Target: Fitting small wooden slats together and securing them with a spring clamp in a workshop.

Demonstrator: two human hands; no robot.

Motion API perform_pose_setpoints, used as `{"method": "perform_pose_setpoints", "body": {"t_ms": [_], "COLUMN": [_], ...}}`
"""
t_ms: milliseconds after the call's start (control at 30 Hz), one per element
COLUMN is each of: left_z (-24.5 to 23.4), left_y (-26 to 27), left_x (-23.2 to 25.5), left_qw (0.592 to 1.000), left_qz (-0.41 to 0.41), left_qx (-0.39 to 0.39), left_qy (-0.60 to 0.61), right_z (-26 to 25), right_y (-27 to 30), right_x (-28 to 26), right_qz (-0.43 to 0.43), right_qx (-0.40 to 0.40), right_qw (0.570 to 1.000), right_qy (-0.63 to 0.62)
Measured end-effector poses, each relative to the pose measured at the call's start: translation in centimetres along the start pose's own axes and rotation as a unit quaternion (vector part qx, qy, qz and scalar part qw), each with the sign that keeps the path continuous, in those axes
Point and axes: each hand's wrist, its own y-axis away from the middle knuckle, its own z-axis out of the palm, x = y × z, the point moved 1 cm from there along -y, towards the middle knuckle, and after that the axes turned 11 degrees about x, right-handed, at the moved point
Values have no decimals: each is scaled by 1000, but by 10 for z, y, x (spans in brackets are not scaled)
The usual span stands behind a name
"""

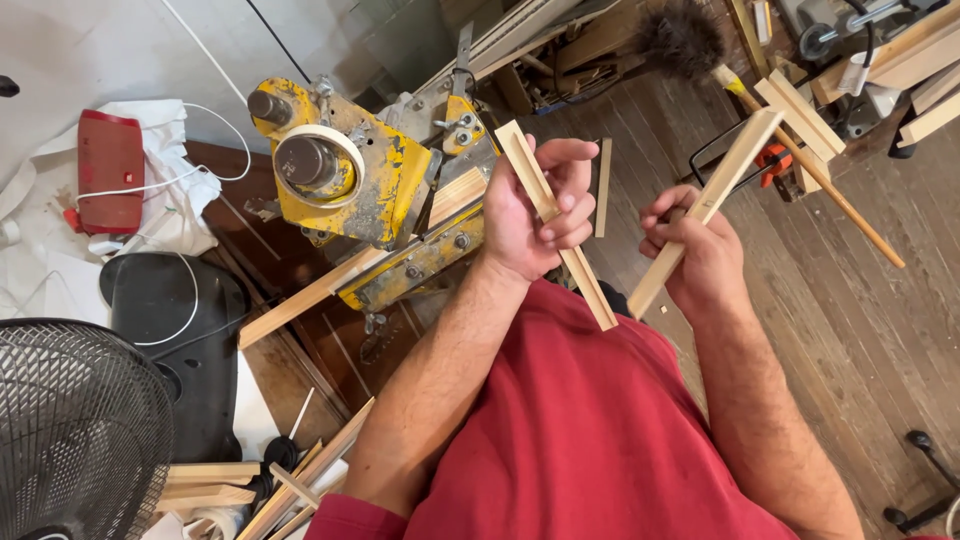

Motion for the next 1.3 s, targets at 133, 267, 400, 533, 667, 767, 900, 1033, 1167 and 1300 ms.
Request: {"method": "perform_pose_setpoints", "body": {"t_ms": [133,267,400,533,667,767,900,1033,1167,1300], "left_z": [2,3,0,0,1,9,43,59,88,87], "left_y": [0,1,2,1,2,9,25,31,43,52], "left_x": [0,-1,-1,-3,-10,-12,-7,-6,-5,-15], "left_qw": [1000,999,999,998,994,987,935,884,733,543], "left_qz": [4,7,8,17,45,74,142,169,220,280], "left_qx": [14,32,42,59,92,95,78,45,8,-34], "left_qy": [5,18,15,10,-39,-105,-315,-433,-644,-791], "right_z": [2,0,-1,4,18,16,5,1,-13,-17], "right_y": [2,7,8,10,22,20,15,19,19,33], "right_x": [-3,-8,-2,-2,-13,-13,-14,-24,-41,-69], "right_qz": [19,18,-7,-33,-46,-52,-97,-140,-174,-207], "right_qx": [9,16,26,12,9,6,24,54,101,100], "right_qw": [1000,999,996,994,994,997,994,988,976,972], "right_qy": [-18,35,90,108,95,58,39,46,90,40]}}
